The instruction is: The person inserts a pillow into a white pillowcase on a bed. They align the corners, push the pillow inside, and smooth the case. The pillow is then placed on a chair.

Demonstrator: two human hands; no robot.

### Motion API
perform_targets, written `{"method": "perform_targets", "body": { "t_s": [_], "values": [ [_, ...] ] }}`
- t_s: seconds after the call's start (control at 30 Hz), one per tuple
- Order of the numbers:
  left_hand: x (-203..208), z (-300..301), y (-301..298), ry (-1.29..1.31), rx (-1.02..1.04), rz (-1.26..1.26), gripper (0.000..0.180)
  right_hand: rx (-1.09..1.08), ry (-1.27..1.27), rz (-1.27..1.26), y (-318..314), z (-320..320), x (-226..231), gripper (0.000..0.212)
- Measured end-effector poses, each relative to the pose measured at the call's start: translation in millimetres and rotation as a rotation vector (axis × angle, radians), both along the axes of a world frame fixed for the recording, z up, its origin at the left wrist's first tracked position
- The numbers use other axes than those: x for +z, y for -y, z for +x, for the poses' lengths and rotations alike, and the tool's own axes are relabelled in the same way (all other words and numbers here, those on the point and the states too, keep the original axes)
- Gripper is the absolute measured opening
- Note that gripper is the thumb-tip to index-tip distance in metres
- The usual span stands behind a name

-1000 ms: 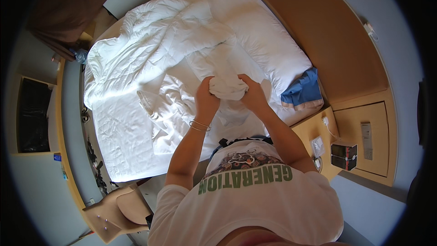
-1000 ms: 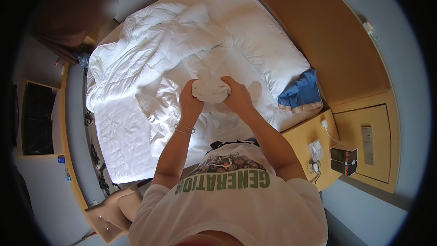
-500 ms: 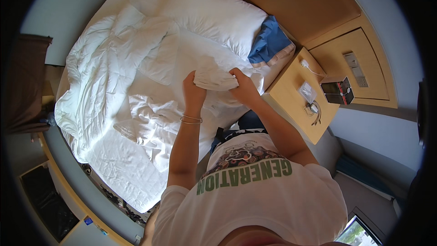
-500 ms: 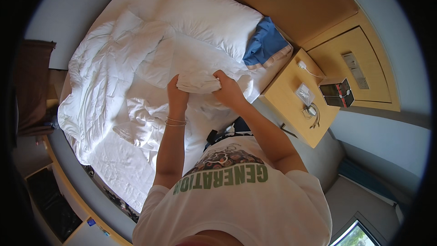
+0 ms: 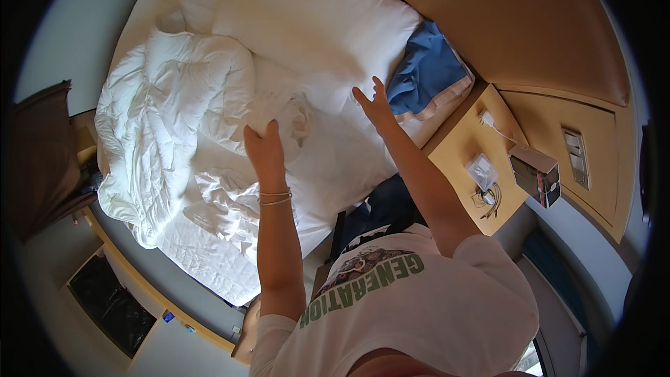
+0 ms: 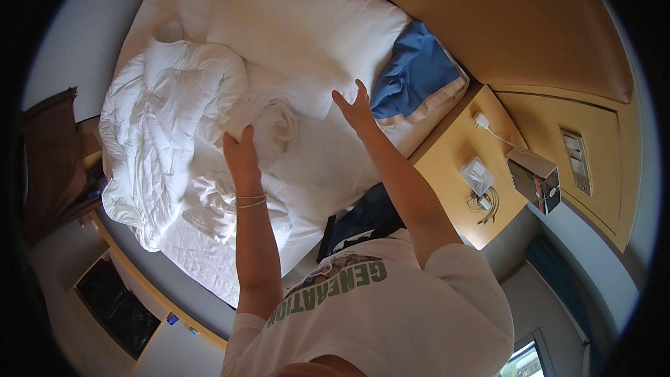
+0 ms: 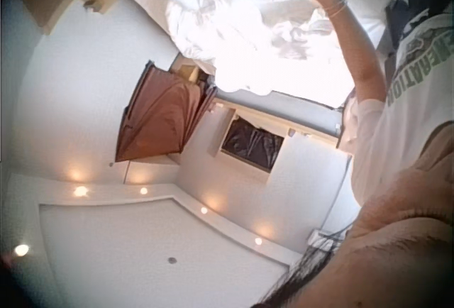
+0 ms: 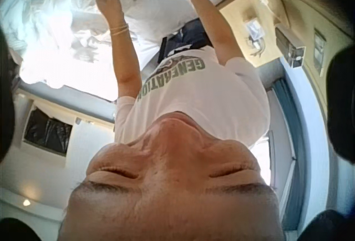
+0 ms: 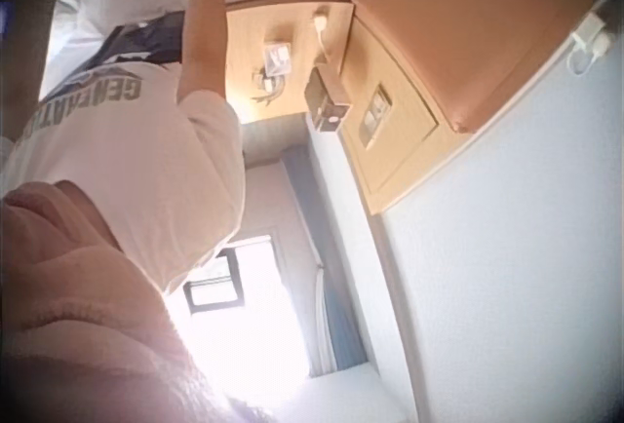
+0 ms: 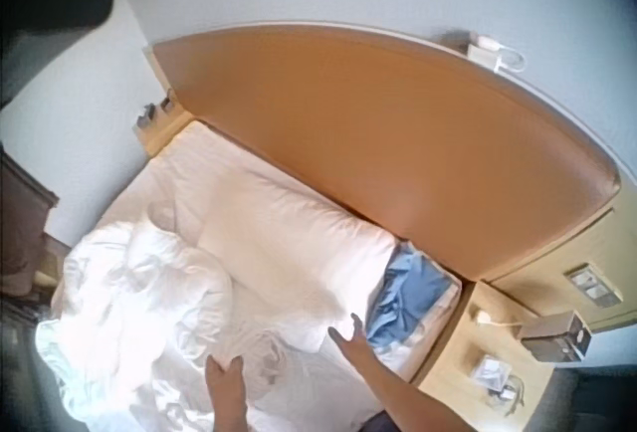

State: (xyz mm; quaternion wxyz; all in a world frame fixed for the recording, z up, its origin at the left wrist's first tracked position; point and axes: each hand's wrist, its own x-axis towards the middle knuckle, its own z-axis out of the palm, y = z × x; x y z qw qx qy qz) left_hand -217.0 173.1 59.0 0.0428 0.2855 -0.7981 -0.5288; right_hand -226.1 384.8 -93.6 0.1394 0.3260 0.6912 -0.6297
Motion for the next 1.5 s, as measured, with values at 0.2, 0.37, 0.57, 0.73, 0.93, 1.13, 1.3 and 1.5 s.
{"method": "perform_targets", "body": {
  "t_s": [0.2, 0.37, 0.57, 0.73, 0.93, 1.13, 1.3, 1.5],
  "values": [
    [-59, -6, -48, 0.135, 0.051, 0.013, 0.036, -0.352, 0.213, 0.09, -15, -24, -95, 0.108],
    [-58, -15, -55, 0.069, 0.017, 0.052, 0.034, -0.272, 0.27, -0.055, -20, -41, -114, 0.08],
    [-33, -34, -73, -0.006, -0.065, 0.034, 0.031, -0.148, -0.068, -0.104, -8, -56, -37, 0.049],
    [10, -23, -63, -0.269, -0.035, 0.09, 0.028, 0.066, -0.386, -0.201, 29, -35, 81, 0.033],
    [88, 8, 21, -0.431, 0.142, 0.246, 0.028, 0.338, -0.723, -0.154, 73, 23, 216, 0.019],
    [161, 65, 118, -0.631, 0.228, 0.283, 0.028, 0.425, -0.805, -0.201, 84, 108, 330, 0.015],
    [215, 115, 177, -0.729, 0.294, 0.28, 0.019, 0.758, -0.973, -0.263, 96, 182, 394, 0.019],
    [198, 135, 152, -0.653, -0.046, -0.167, 0.032, 1.229, -0.936, -0.009, 170, 275, 342, 0.018]
  ]
}}
